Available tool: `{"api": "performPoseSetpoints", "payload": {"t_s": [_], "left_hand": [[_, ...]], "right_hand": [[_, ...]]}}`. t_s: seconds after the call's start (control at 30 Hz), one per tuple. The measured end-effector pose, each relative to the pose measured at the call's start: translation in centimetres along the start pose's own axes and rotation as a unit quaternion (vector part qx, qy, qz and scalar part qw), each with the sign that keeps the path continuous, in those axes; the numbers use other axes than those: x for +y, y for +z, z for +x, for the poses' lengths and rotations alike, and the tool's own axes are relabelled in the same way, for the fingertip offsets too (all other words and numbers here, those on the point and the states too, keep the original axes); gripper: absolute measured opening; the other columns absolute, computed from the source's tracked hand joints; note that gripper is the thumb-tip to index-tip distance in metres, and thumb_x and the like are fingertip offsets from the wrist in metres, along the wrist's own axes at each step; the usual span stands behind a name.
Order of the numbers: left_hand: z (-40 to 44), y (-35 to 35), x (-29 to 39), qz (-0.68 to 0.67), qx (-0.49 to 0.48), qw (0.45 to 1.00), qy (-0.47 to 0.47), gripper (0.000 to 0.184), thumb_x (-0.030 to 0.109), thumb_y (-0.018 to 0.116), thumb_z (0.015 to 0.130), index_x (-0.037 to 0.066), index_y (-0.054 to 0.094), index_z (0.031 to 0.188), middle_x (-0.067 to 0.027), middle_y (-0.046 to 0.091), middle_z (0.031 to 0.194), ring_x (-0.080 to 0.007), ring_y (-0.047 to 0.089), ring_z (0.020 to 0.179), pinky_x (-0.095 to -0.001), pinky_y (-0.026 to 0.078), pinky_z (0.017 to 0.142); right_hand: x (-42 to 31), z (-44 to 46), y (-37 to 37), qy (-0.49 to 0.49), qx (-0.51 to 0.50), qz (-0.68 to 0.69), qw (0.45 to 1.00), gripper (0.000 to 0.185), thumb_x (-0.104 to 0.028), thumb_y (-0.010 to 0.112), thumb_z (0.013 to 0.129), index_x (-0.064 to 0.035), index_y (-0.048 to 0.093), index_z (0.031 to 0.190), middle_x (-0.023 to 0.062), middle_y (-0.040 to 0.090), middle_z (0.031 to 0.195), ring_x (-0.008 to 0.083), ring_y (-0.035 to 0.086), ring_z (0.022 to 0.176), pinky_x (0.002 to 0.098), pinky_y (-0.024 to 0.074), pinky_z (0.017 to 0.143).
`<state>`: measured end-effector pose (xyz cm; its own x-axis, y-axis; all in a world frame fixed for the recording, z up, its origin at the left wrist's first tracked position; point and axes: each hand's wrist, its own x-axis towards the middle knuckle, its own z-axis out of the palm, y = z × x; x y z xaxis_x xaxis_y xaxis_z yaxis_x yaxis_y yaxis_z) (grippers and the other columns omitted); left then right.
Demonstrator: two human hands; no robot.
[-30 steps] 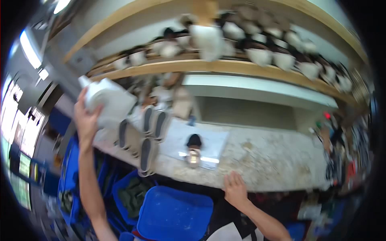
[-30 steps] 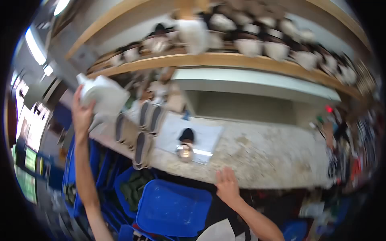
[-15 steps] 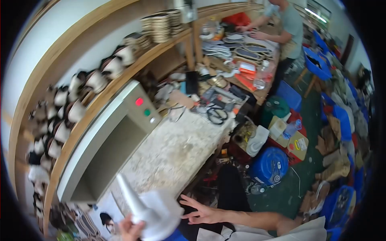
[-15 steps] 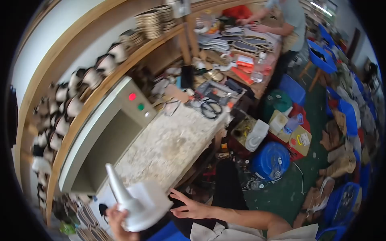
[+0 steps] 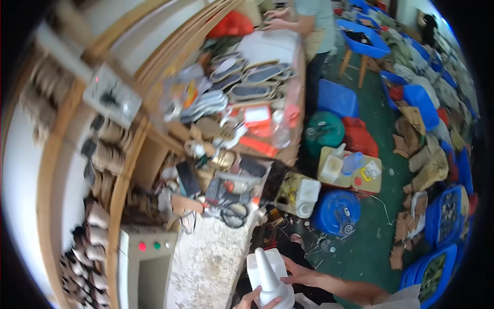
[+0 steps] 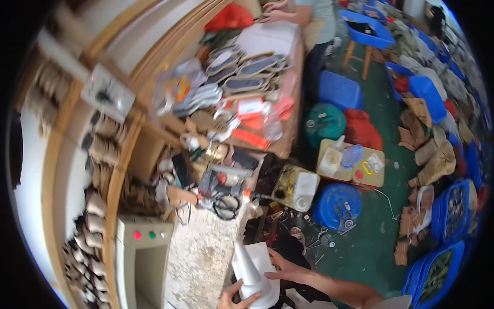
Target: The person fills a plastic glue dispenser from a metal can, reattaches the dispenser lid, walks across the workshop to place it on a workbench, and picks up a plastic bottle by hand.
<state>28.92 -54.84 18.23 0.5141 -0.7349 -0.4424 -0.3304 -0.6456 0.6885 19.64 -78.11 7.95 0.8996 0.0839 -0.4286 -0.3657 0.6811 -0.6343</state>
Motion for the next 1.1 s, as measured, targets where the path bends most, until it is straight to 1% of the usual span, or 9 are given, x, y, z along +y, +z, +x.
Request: {"api": "performPoseSetpoints", "payload": {"t_s": [0.1, 0.17, 0.3, 0.43, 0.63, 0.77, 0.83, 0.9, 1.1], "left_hand": [[1.9, -1.3, 6.3, -0.002, -0.016, 0.999, 0.029, 0.074, -0.009, 0.065, 0.066, 0.026, 0.067, 0.131, -0.0269, 0.048, 0.145, -0.0471, 0.058, 0.118, -0.0459, 0.055, 0.092], [3.4, -1.1, 9.3, 0.000, 0.021, 0.984, 0.175, 0.068, -0.010, 0.064, 0.068, 0.019, 0.067, 0.130, -0.0263, 0.048, 0.144, -0.0476, 0.056, 0.122, -0.0464, 0.054, 0.095], [7.3, -1.1, 14.4, -0.021, -0.114, 0.967, 0.226, 0.075, -0.012, 0.063, 0.074, 0.018, 0.053, 0.142, -0.0255, 0.038, 0.152, -0.0486, 0.053, 0.124, -0.0477, 0.054, 0.093], [10.7, -4.9, 21.5, -0.029, -0.261, 0.881, 0.394, 0.092, 0.017, 0.083, 0.079, 0.008, 0.033, 0.155, -0.0261, 0.021, 0.161, -0.0491, 0.045, 0.134, -0.0511, 0.048, 0.101], [15.0, -4.9, 23.3, -0.032, -0.324, 0.865, 0.383, 0.061, 0.022, 0.066, 0.096, 0.002, 0.043, 0.149, -0.0202, 0.045, 0.148, -0.0351, 0.046, 0.136, -0.0411, 0.037, 0.113], [18.0, -3.4, 23.8, -0.029, -0.354, 0.854, 0.381, 0.052, 0.029, 0.065, 0.098, 0.005, 0.051, 0.143, -0.0187, 0.053, 0.140, -0.0334, 0.053, 0.128, -0.0396, 0.042, 0.108], [18.1, -2.9, 26.3, 0.042, -0.393, 0.839, 0.373, 0.047, 0.024, 0.066, 0.097, 0.005, 0.055, 0.139, -0.0202, 0.055, 0.134, -0.0288, 0.064, 0.101, -0.0386, 0.049, 0.096], [18.5, -1.5, 27.2, 0.077, -0.435, 0.810, 0.387, 0.048, 0.023, 0.067, 0.097, 0.008, 0.054, 0.142, -0.0170, 0.051, 0.142, -0.0313, 0.056, 0.125, -0.0372, 0.050, 0.098], [17.4, 4.1, 28.8, 0.097, -0.471, 0.787, 0.386, 0.047, 0.016, 0.071, 0.093, 0.007, 0.058, 0.137, -0.0160, 0.055, 0.139, -0.0336, 0.055, 0.124, -0.0387, 0.045, 0.104]], "right_hand": [[-5.0, -5.2, 0.1, 0.001, 0.085, 0.012, 0.996, 0.120, -0.037, 0.082, 0.086, -0.0136, -0.008, 0.161, 0.0222, 0.025, 0.162, 0.0336, 0.031, 0.147, 0.0471, 0.0274, 0.120], [-8.6, -9.3, 0.6, 0.001, 0.129, 0.049, 0.990, 0.121, -0.035, 0.083, 0.085, -0.0141, -0.007, 0.161, 0.0221, 0.027, 0.161, 0.0334, 0.034, 0.146, 0.0471, 0.0324, 0.118], [-7.9, -12.7, -2.5, -0.121, 0.197, 0.046, 0.972, 0.118, -0.027, 0.086, 0.082, -0.0131, 0.002, 0.163, 0.0202, 0.041, 0.154, 0.0334, 0.042, 0.141, 0.0459, 0.0386, 0.113], [-10.1, -17.4, -1.2, -0.133, 0.392, 0.010, 0.910, 0.127, -0.024, 0.092, 0.072, -0.0113, 0.004, 0.162, 0.0220, 0.045, 0.149, 0.0325, 0.045, 0.138, 0.0465, 0.0396, 0.112], [-7.5, -21.4, 3.0, -0.217, 0.544, 0.063, 0.808, 0.133, -0.013, 0.094, 0.065, -0.0113, 0.003, 0.162, 0.0196, 0.035, 0.155, 0.0355, 0.043, 0.139, 0.0507, 0.0491, 0.104], [-1.8, -23.0, 5.5, -0.271, 0.646, 0.098, 0.707, 0.134, -0.006, 0.093, 0.061, -0.0111, 0.006, 0.162, 0.0167, 0.038, 0.152, 0.0357, 0.045, 0.137, 0.0522, 0.0505, 0.102], [-0.4, -23.9, 6.7, -0.265, 0.690, 0.146, 0.658, 0.132, -0.003, 0.092, 0.060, -0.0109, 0.008, 0.162, 0.0169, 0.040, 0.150, 0.0358, 0.047, 0.135, 0.0522, 0.0512, 0.101], [1.6, -23.8, 7.7, -0.249, 0.728, 0.190, 0.610, 0.131, -0.001, 0.092, 0.059, -0.0105, 0.011, 0.161, 0.0174, 0.042, 0.148, 0.0361, 0.049, 0.133, 0.0517, 0.0521, 0.101], [4.9, -26.8, 4.9, -0.233, 0.799, 0.207, 0.514, 0.132, -0.009, 0.095, 0.057, -0.0066, 0.012, 0.159, 0.0198, 0.036, 0.151, 0.0397, 0.040, 0.139, 0.0529, 0.0444, 0.110]]}}
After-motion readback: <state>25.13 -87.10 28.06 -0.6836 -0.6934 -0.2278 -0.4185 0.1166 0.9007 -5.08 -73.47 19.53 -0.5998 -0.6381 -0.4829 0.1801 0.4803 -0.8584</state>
